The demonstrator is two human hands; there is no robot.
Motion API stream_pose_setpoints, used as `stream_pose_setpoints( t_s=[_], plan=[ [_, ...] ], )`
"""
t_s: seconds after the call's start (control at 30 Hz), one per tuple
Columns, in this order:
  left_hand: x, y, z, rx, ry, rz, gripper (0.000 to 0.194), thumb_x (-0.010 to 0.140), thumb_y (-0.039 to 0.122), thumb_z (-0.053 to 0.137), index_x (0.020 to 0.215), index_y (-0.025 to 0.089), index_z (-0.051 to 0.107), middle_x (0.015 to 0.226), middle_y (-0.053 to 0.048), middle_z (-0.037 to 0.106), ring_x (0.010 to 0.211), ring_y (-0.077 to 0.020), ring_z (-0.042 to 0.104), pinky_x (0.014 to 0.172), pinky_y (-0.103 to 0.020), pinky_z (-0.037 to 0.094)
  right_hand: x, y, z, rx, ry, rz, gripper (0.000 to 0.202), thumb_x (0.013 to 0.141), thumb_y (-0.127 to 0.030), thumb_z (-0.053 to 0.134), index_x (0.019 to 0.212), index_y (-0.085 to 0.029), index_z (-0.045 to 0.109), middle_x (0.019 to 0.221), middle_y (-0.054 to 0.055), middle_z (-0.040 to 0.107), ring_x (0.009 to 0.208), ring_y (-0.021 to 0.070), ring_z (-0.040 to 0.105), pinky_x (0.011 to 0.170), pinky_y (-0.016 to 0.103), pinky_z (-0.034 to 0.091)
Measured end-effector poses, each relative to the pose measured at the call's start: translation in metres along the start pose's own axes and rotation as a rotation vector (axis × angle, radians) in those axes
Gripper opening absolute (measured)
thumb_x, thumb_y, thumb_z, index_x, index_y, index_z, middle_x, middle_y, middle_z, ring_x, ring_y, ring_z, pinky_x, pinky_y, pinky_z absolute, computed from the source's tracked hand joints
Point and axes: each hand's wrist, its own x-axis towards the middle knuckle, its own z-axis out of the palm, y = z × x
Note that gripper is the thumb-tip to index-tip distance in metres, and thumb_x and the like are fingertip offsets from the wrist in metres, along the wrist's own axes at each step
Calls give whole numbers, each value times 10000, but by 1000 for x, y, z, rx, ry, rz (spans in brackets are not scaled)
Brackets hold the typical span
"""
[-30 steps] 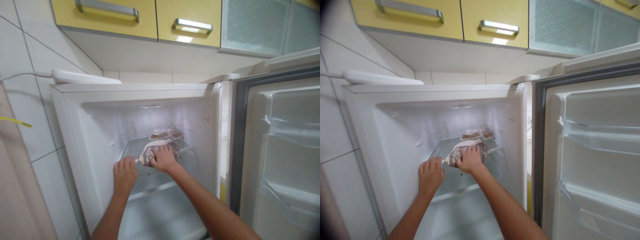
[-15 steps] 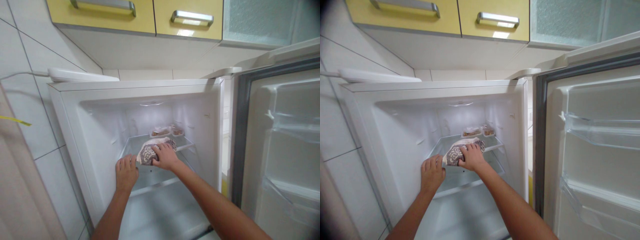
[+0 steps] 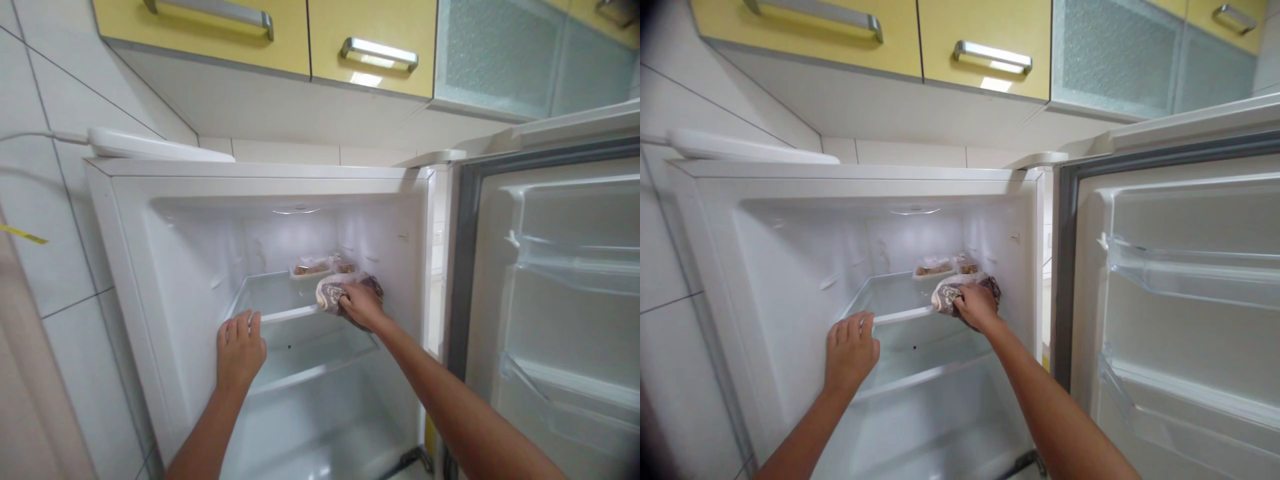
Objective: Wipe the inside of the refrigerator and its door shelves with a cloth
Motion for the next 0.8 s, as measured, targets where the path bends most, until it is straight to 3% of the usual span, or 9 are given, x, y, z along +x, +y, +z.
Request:
stream_pose_setpoints(
  t_s=[0.17, 0.27, 0.37, 0.47, 0.6, 0.7, 0.8],
  plan=[
    [0, 0, 2, 39, 35, 12, 372, 865, 146, 493, 1221, 114, 597, 1225, -185, 639, 1143, -326, 572, 1062, -509, 400, 18, -42, 5, 11, -67, -75, 411, 935, -349, 376, 1140, -212, 704, 1200, 105, 723, 1077, 244, 650, 919, 348, 449],
    [-1, 0, 4, 52, 52, 15, 368, 860, 146, 504, 1213, 118, 603, 1213, -179, 646, 1123, -323, 576, 1052, -509, 404, 28, -78, 15, 33, -103, -155, 492, 946, -504, 376, 1236, -228, 662, 1289, 120, 680, 1193, 270, 607, 1017, 403, 425],
    [-1, -1, 5, 51, 69, 14, 341, 849, 138, 511, 1171, 89, 612, 1196, -183, 651, 1108, -318, 576, 1054, -504, 403, 37, -112, 27, 52, -158, -272, 726, 844, -721, 454, 1386, -246, 549, 1413, 162, 584, 1320, 348, 512, 1094, 531, 369],
    [0, -1, 7, 62, 82, 7, 325, 846, 148, 525, 1142, 46, 612, 1150, -190, 659, 1083, -315, 579, 1041, -495, 412, 43, -130, 37, 42, -178, -374, 819, 771, -719, 564, 1444, -262, 476, 1435, 184, 548, 1328, 384, 495, 1090, 597, 360],
    [2, -2, 6, 56, 103, 27, 345, 833, 159, 550, 1153, 44, 607, 1141, -179, 658, 1076, -315, 581, 1035, -495, 416, 41, -123, 41, 10, -112, -473, 741, 777, -508, 655, 1450, -272, 453, 1417, 165, 558, 1301, 354, 522, 1070, 549, 409],
    [2, -2, 4, 43, 95, 27, 356, 839, 154, 557, 1185, 85, 605, 1157, -157, 658, 1086, -307, 582, 1036, -487, 416, 32, -102, 37, 19, -83, -533, 720, 785, -417, 668, 1455, -281, 440, 1430, 134, 555, 1307, 328, 516, 1085, 515, 414],
    [1, -3, 2, 60, 92, 30, 340, 842, 133, 551, 1175, 120, 620, 1180, -151, 656, 1096, -305, 583, 1036, -488, 417, 14, -74, 33, 74, -27, -490, 695, 781, -353, 672, 1436, -263, 461, 1449, 131, 549, 1331, 326, 494, 1117, 518, 388]
  ],
)
